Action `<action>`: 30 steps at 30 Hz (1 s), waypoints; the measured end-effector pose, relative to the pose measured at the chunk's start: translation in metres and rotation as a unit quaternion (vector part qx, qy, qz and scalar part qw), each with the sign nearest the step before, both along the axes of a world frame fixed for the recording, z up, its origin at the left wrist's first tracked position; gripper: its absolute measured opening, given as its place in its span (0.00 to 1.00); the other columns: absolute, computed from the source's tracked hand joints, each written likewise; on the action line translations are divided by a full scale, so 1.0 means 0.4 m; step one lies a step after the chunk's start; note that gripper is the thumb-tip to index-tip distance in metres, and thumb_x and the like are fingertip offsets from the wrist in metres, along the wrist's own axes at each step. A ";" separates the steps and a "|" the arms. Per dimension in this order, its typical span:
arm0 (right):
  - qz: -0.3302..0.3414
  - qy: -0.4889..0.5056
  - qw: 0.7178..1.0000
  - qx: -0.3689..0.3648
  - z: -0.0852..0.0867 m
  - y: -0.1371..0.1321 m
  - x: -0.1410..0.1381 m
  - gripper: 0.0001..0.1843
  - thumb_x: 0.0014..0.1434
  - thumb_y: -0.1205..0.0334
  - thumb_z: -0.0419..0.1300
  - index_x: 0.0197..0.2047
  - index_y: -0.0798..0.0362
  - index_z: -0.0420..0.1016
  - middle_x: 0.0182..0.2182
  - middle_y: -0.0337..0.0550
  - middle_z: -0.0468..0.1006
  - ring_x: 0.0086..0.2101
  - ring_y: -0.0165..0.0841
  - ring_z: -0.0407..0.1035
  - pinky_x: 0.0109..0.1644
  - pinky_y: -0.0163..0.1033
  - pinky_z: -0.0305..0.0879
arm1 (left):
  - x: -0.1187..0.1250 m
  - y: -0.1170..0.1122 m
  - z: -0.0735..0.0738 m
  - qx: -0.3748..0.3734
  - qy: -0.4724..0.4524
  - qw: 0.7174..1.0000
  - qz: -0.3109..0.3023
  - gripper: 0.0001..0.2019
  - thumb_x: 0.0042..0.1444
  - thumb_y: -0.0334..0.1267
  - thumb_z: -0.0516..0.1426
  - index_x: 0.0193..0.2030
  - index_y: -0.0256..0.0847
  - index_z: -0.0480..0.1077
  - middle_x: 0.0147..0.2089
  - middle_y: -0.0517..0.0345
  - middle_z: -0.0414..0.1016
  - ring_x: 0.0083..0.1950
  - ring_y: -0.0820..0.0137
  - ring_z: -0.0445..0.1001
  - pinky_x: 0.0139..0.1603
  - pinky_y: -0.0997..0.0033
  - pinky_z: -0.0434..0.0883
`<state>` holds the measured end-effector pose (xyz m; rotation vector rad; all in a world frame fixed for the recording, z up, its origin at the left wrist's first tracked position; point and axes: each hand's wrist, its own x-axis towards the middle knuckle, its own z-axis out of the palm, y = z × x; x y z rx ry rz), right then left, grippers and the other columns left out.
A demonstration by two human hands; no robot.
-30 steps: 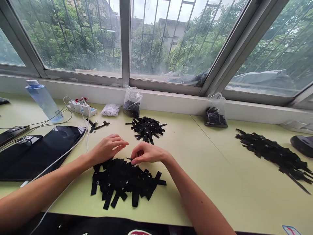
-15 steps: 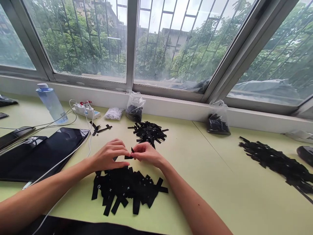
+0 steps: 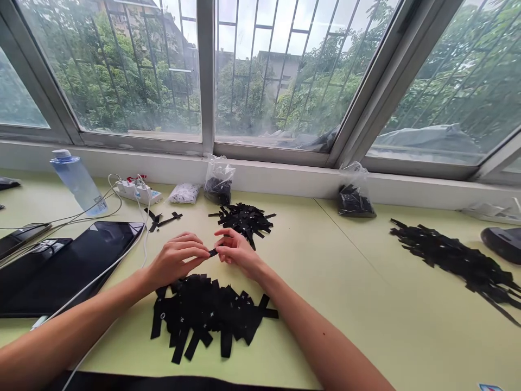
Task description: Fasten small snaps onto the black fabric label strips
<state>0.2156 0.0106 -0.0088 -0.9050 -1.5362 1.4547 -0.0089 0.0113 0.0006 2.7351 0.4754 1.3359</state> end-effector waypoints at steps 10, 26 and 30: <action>-0.203 -0.225 0.873 0.383 0.021 -0.041 -0.021 0.05 0.65 0.61 0.58 0.38 0.49 0.75 0.30 0.40 0.73 0.30 0.32 0.65 0.34 0.39 0.62 | 0.000 0.011 -0.005 -0.022 -0.002 0.998 0.063 0.05 0.61 0.30 0.61 0.41 0.44 0.76 0.39 0.59 0.83 0.43 0.67 0.78 0.49 0.63 0.73; -0.154 -0.280 0.832 0.452 -0.011 -0.041 -0.026 0.07 0.67 0.63 0.59 0.46 0.48 0.78 0.36 0.42 0.82 0.33 0.33 0.75 0.39 0.39 0.69 | -0.004 0.013 -0.018 -0.055 -0.028 0.995 0.083 0.11 0.60 0.29 0.62 0.49 0.45 0.76 0.41 0.56 0.81 0.44 0.66 0.78 0.48 0.63 0.76; -0.161 -0.283 0.819 0.473 -0.010 -0.045 -0.030 0.09 0.67 0.65 0.58 0.47 0.48 0.79 0.39 0.43 0.84 0.37 0.35 0.77 0.43 0.40 0.71 | 0.004 0.003 -0.018 -0.110 -0.056 0.988 0.098 0.14 0.57 0.26 0.61 0.47 0.45 0.77 0.43 0.56 0.81 0.44 0.66 0.79 0.47 0.65 0.76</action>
